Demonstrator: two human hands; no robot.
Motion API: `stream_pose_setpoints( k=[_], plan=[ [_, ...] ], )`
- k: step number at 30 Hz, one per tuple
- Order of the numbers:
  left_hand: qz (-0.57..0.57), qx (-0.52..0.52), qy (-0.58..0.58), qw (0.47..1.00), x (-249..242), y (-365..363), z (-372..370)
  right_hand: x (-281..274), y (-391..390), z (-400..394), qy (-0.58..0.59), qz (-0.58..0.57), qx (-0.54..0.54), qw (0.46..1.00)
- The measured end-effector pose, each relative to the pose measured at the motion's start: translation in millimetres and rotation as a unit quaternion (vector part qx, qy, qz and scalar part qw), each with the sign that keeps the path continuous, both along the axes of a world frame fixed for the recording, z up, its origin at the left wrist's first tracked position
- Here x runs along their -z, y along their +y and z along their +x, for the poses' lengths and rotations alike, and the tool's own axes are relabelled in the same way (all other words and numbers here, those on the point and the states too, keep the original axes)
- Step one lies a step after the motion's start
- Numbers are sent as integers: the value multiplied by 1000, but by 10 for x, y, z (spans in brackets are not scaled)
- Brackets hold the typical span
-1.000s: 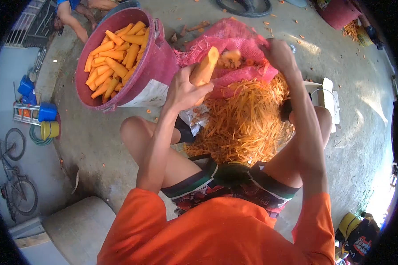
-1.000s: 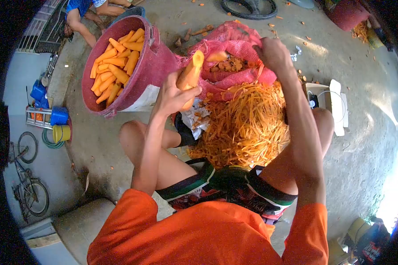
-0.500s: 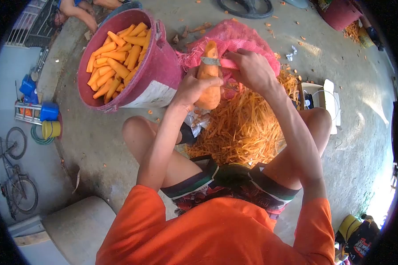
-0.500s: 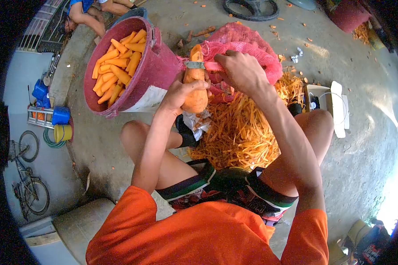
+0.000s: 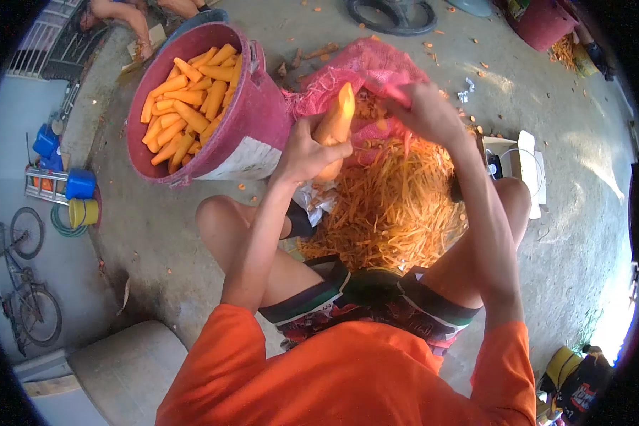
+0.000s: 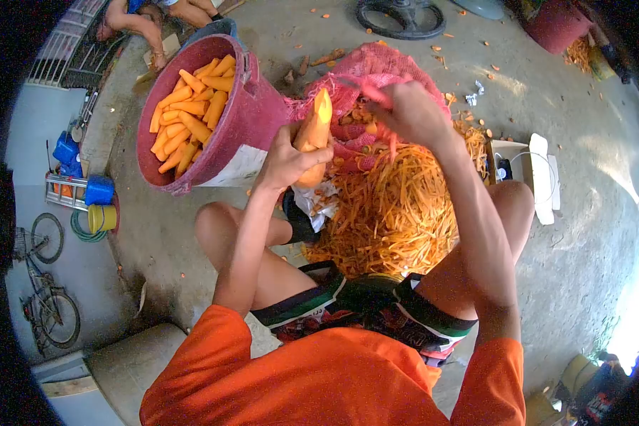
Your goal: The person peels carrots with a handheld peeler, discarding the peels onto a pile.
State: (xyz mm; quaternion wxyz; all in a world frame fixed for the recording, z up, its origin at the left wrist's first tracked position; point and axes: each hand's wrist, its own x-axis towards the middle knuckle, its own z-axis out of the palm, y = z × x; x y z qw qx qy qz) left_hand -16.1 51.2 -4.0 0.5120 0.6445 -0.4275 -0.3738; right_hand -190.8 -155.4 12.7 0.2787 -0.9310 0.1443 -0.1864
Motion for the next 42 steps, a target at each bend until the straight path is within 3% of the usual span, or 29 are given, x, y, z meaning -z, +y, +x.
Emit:
stream_pose_setpoints(
  k=[1,3,5,7,8,11,12,13,14,15,16,17,19,21,24,27,28,29,31,32,33,35,36,37,39,40,42],
  plan=[
    [15,-42,-95,994,-29,-7,1,-41,124,3,0,0,1,1000],
    [21,-71,-137,988,-78,-25,-32,-70,325,21,-53,30,-58,996],
    [9,-115,-247,962,-145,-27,-87,144,248,102,-48,-3,-40,998],
    [-15,-120,-274,954,-221,3,-123,226,91,148,168,54,7,984],
    [-41,-126,-303,944,-245,24,-130,388,-118,144,210,28,4,977],
    [-67,-109,-276,953,-246,44,23,463,-305,54,157,96,5,983],
    [-66,-115,-275,952,-207,46,60,369,-266,44,143,46,17,988],
    [-76,-110,-139,981,-163,25,96,216,-217,23,145,42,10,988],
    [-85,-101,-2,991,-132,20,110,43,-143,-10,54,65,-27,996],
    [-85,-106,-1,991,-128,11,82,-93,-76,-28,-38,91,-62,993],
    [-101,-126,186,969,-126,-7,28,-173,-14,-27,-53,132,-33,989],
    [-114,-140,366,913,-131,-13,-7,-229,76,-22,-50,135,-34,989],
    [-92,-124,390,908,-123,-44,1,-336,277,8,-180,380,-95,902],
    [-63,-71,484,870,-97,-61,3,-349,440,64,-177,391,-120,895],
    [-71,-61,468,879,-28,-106,-61,-422,627,148,-200,178,-213,940],
    [-61,-56,491,867,-10,-95,-92,-323,393,227,-205,176,-212,939],
    [-37,-16,502,864,22,-58,-39,-161,234,256,-227,239,-153,932],
    [-15,24,510,860,31,-43,-8,-76,-4,247,-227,238,-153,932],
    [-28,14,544,839,-34,-7,-59,-190,-223,262,-256,208,-22,944],
    [-30,21,558,829,-77,11,-68,-163,-204,180,-235,281,-9,930],
    [-33,28,572,819,-111,2,-56,-224,0,190,-237,278,-12,931],
    [-36,11,581,813,-33,-22,-27,-319,406,242,-192,261,-222,920],
    [-36,-4,589,807,-58,-50,-9,-379,526,305,-232,115,-259,930],
    [-36,-5,588,808,-69,-37,0,-359,441,312,-234,116,-260,930],
    [16,-2,544,839,-83,78,-53,-225,79,247,-212,367,-105,900],
    [15,31,552,833,-95,107,-14,-264,-134,265,-236,240,-40,941],
    [-11,15,543,839,-102,67,-71,-236,-48,214,-212,250,-56,943]
  ],
)
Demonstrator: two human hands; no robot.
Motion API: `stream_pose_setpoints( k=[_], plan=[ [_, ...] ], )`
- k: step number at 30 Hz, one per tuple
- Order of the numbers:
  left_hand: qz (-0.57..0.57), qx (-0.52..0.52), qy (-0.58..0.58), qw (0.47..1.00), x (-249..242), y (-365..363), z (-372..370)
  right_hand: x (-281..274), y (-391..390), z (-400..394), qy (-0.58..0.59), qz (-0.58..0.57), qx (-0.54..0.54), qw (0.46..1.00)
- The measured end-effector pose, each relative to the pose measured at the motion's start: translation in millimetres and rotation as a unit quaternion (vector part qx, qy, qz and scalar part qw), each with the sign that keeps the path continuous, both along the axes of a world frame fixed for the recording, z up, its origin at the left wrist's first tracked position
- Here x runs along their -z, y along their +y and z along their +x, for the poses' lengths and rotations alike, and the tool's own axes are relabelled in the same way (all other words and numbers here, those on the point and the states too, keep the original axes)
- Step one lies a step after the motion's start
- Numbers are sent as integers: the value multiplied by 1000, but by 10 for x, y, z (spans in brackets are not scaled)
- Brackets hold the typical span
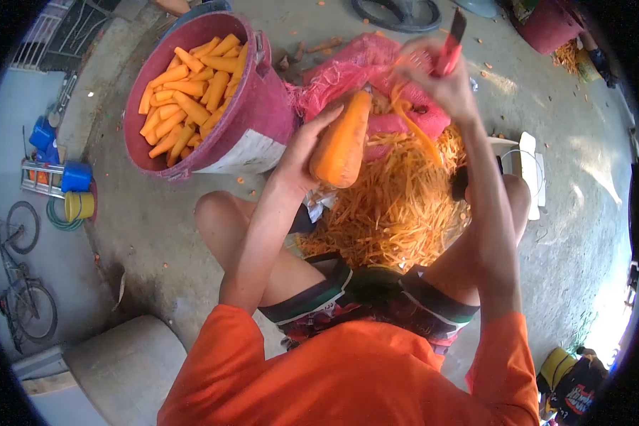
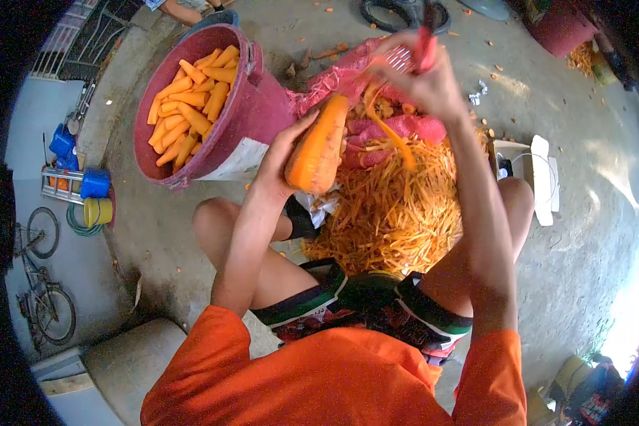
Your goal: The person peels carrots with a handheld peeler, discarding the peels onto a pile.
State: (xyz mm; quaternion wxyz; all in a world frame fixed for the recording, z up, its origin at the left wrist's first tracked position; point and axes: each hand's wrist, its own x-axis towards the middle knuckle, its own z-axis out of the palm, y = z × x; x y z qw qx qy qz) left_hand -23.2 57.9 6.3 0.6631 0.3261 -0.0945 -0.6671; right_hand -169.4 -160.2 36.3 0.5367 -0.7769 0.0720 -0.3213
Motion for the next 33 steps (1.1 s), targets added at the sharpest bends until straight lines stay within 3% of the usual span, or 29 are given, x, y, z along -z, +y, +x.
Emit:
stream_pose_setpoints(
  k=[1,2,3,5,7,9,10,12,13,14,15,16,17,19,20,21,24,25,26,27,28,29,30,31,33],
  plan=[
    [-8,-28,-9,1000,-16,-45,-29,-49,165,-20,22,9,-23,999],
    [23,-59,-18,998,-23,-104,-34,-79,463,6,-3,15,-129,992],
    [19,-58,-21,998,-18,-149,-12,-85,416,20,-7,11,-128,992],
    [17,-55,-27,998,50,-66,-27,4,383,-28,-14,-121,-65,990],
    [22,-16,-96,995,60,20,34,121,-201,49,-32,-90,32,995],
    [-32,46,41,998,88,9,108,-2,-87,5,7,33,8,999],
    [-16,12,44,999,41,-44,95,-96,138,3,4,28,8,1000],
    [-3,-31,16,999,-72,-122,-48,-259,624,39,-67,-168,-168,969],
    [16,-77,-9,997,-94,-134,-85,-236,505,49,-69,-169,-169,969],
    [-36,-30,-18,999,16,-84,-10,-137,298,43,-17,-105,-88,990],
    [20,14,-49,998,27,-25,59,10,86,16,40,-34,-4,999],
    [7,25,-40,999,44,11,76,172,-254,68,-43,-59,17,997],
    [-13,35,-34,999,36,1,98,119,-195,45,-45,-62,15,997],
    [-11,-1,-34,999,-38,-92,18,-68,151,-42,0,92,-74,993],
    [-4,-35,-30,999,-63,-121,-31,-19,359,-20,15,-43,-92,995],
    [-9,-33,-32,999,-72,-156,-27,-213,583,-10,-60,-116,-168,977],
    [44,-18,-55,997,-5,-71,8,6,265,-7,-26,-129,-129,983],
    [16,-12,-96,995,-30,-58,25,68,-31,-22,7,-36,-50,998],
    [-9,25,-67,997,-11,-28,97,61,-213,-7,37,49,25,998],
    [-33,61,-37,997,9,8,147,78,-181,-5,38,47,23,998],
    [-38,61,-41,997,-35,-43,118,61,-85,10,5,18,11,1000],
    [-22,-4,-58,998,-64,-101,45,58,32,0,-27,-9,0,1000],
    [-3,-67,-71,995,-81,-128,-9,-133,374,-69,59,28,-73,995],
    [-5,-66,-72,995,-77,-147,0,-154,551,-4,-41,-152,-119,980],
    [-6,-53,-91,994,2,-92,22,-76,450,-20,-33,-153,-92,983]
  ],
)
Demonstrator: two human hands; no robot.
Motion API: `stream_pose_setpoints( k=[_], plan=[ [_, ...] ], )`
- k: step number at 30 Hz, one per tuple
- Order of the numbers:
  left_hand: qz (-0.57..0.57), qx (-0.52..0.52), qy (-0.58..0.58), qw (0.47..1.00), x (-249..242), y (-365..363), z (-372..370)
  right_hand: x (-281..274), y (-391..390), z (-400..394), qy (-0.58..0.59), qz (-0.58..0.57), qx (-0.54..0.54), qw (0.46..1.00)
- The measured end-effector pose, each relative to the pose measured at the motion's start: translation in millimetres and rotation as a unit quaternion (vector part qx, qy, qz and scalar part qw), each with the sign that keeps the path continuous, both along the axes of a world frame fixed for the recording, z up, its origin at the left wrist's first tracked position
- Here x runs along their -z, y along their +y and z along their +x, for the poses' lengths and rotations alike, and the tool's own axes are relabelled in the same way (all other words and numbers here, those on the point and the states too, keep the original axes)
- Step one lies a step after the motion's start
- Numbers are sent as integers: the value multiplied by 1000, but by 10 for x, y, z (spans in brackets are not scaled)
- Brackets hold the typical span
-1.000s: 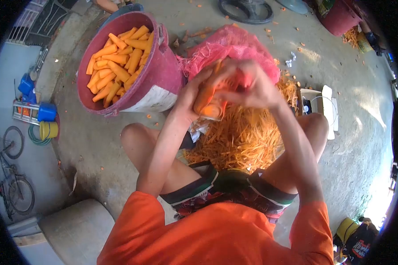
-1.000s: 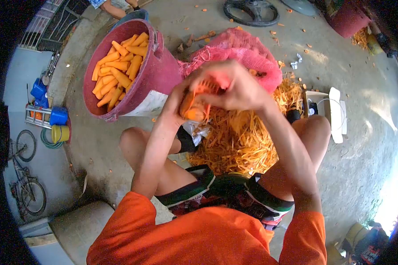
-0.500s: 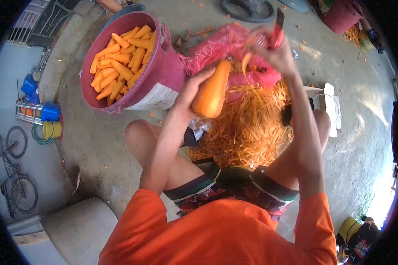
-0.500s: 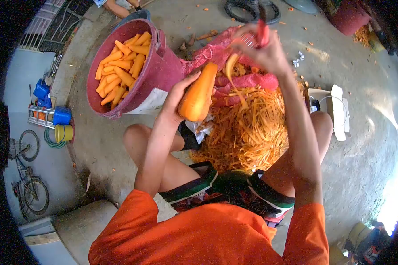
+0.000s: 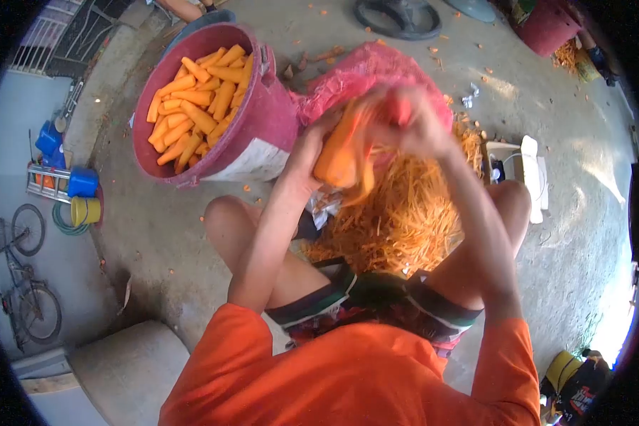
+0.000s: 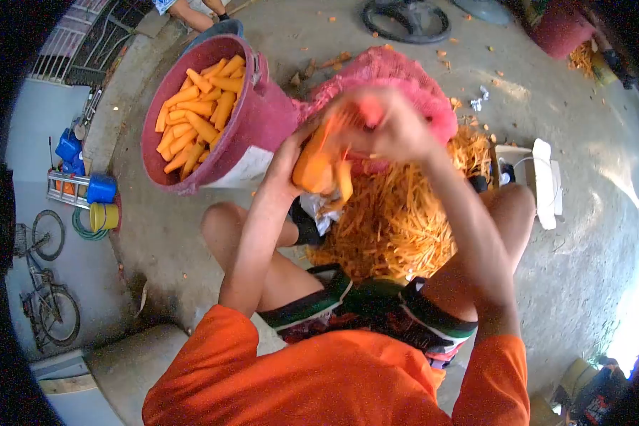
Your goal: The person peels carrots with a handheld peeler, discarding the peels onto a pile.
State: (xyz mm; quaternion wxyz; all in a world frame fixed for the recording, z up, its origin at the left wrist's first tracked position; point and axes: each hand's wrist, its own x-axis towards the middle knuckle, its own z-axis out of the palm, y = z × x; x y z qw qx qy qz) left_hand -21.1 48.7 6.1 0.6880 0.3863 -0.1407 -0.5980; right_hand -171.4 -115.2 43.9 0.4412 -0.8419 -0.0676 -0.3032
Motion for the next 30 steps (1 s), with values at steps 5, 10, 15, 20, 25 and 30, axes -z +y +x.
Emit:
stream_pose_setpoints(
  k=[5,10,15,20,25,30],
  plan=[
    [24,47,71,996,-17,29,42,83,-387,19,22,123,105,987],
    [34,17,72,997,-140,93,-53,45,-191,0,153,225,111,956],
    [21,-41,22,999,-111,16,-84,3,-44,72,-35,123,52,990],
    [-2,54,-32,998,58,79,30,207,-449,44,34,130,122,983],
    [-21,44,162,986,90,27,65,-31,32,-11,-12,32,18,999],
    [-19,64,94,993,110,188,-34,119,-467,9,12,96,102,990]
  ],
)
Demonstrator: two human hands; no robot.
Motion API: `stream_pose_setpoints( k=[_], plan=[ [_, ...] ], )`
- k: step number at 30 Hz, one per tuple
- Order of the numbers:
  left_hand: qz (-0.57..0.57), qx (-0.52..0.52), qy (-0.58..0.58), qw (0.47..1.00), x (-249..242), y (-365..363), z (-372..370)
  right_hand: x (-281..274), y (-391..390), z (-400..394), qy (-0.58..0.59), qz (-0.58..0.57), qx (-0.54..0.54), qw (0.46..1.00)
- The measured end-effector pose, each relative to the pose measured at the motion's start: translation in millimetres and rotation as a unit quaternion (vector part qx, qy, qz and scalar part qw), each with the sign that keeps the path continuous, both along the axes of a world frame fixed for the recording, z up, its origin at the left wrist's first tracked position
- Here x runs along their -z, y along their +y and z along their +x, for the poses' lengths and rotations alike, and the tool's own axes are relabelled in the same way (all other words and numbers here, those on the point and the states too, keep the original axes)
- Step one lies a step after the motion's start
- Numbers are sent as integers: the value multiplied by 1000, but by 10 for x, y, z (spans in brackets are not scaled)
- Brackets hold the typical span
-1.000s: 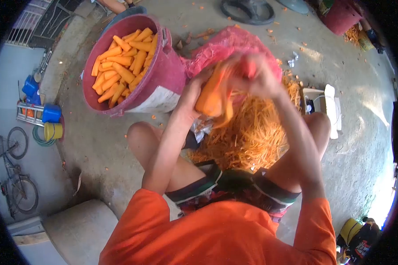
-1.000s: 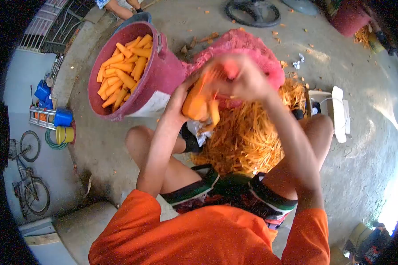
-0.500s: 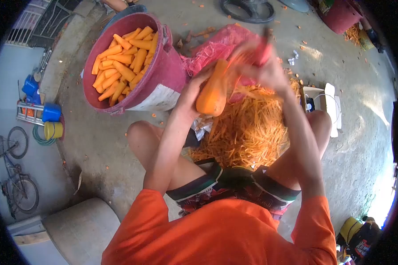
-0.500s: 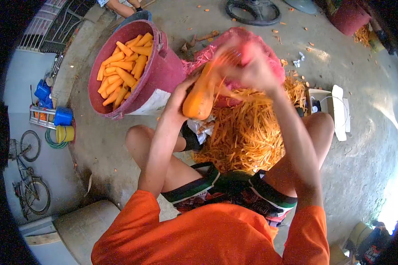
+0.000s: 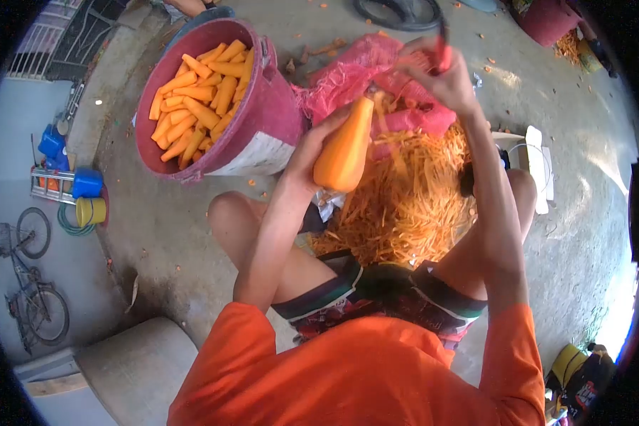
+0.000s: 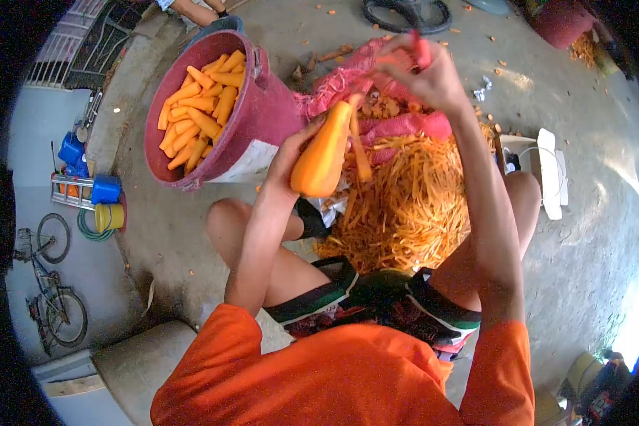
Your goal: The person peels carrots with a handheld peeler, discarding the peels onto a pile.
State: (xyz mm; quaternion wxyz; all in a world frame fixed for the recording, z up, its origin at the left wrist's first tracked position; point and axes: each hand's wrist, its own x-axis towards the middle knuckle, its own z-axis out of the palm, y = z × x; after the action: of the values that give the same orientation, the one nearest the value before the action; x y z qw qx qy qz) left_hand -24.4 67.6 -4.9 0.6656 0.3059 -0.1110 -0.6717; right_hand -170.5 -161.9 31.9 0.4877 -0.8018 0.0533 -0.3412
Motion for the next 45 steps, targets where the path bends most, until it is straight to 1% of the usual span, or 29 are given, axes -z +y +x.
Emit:
stream_pose_setpoints(
  k=[2,4,5,6,8,11,12,14,15,16,17,18,20,21,22,24,25,26,28,30,31,32,34,36,38,41,42,44,45],
  plan=[
    [10,14,-60,998,-33,-85,60,-89,-64,-28,-18,21,53,998],
    [-3,-39,-52,998,-199,-123,-109,-277,556,-59,34,-3,-113,993],
    [-13,-46,-74,996,-174,-145,-84,-311,638,5,-21,-64,-197,978],
    [-19,-54,-94,994,-154,-142,-63,-248,602,30,-23,-72,-172,982],
    [9,21,-111,994,-62,-62,69,-22,143,1,73,79,-8,994],
    [-69,56,9,996,-110,-132,109,-78,-44,-19,-3,122,7,992],
    [-38,14,33,999,-216,-153,50,-118,198,-38,21,123,-45,991],
    [-10,-26,55,998,-276,-190,-26,-259,634,37,-72,-128,-126,981],
    [17,-49,11,999,-244,-208,-36,-249,498,66,-76,-131,-126,980],
    [53,-74,-30,995,-183,-159,-54,-170,300,66,-32,-84,-63,994],
    [-10,29,11,999,-138,-84,36,-60,207,28,17,-28,1,999],
    [-7,30,13,999,-89,-49,70,-51,149,12,18,-25,1,1000],
    [-47,72,36,996,-32,-99,144,-103,-36,8,-10,141,5,990],
    [7,-18,-38,999,-132,-124,34,-243,236,-36,-3,92,-32,995],
    [6,-17,-36,999,-167,-133,-38,-295,480,-38,-18,-108,-48,993],
    [33,-79,-66,994,-208,-185,-67,-249,619,61,-18,-109,-166,980],
    [9,-55,-93,994,-177,-147,-62,-81,460,-3,-5,-152,-16,988],
    [23,-54,-89,994,-100,-51,-27,125,156,30,38,31,-5,999],
    [-47,81,-17,995,-23,-36,125,26,-245,37,-5,-26,81,996],
    [-31,68,31,997,-60,-142,75,-63,99,-18,23,118,-21,993],
    [4,3,26,1000,-158,-163,-7,-173,394,-18,4,-24,-53,998],
    [37,-60,17,997,-256,-190,-64,-148,607,101,-118,-9,-164,979],
    [69,-74,-19,995,-229,-155,-37,-211,476,51,-34,-97,-88,991],
    [32,11,-35,999,-30,-75,126,-67,88,62,-31,-35,-26,999],
    [9,7,-4,1000,-203,-115,26,-90,47,61,-30,7,36,999],
    [-2,-67,3,998,-142,-227,-14,-334,673,47,-37,-91,-188,977],
    [-1,-67,3,998,-134,-231,30,-302,571,46,-38,-91,-188,977],
    [25,10,-28,999,-80,-85,66,-106,157,-2,51,49,-1,997],
    [25,10,-25,999,-77,-66,50,-169,-15,85,-12,101,-1,995]
  ],
)
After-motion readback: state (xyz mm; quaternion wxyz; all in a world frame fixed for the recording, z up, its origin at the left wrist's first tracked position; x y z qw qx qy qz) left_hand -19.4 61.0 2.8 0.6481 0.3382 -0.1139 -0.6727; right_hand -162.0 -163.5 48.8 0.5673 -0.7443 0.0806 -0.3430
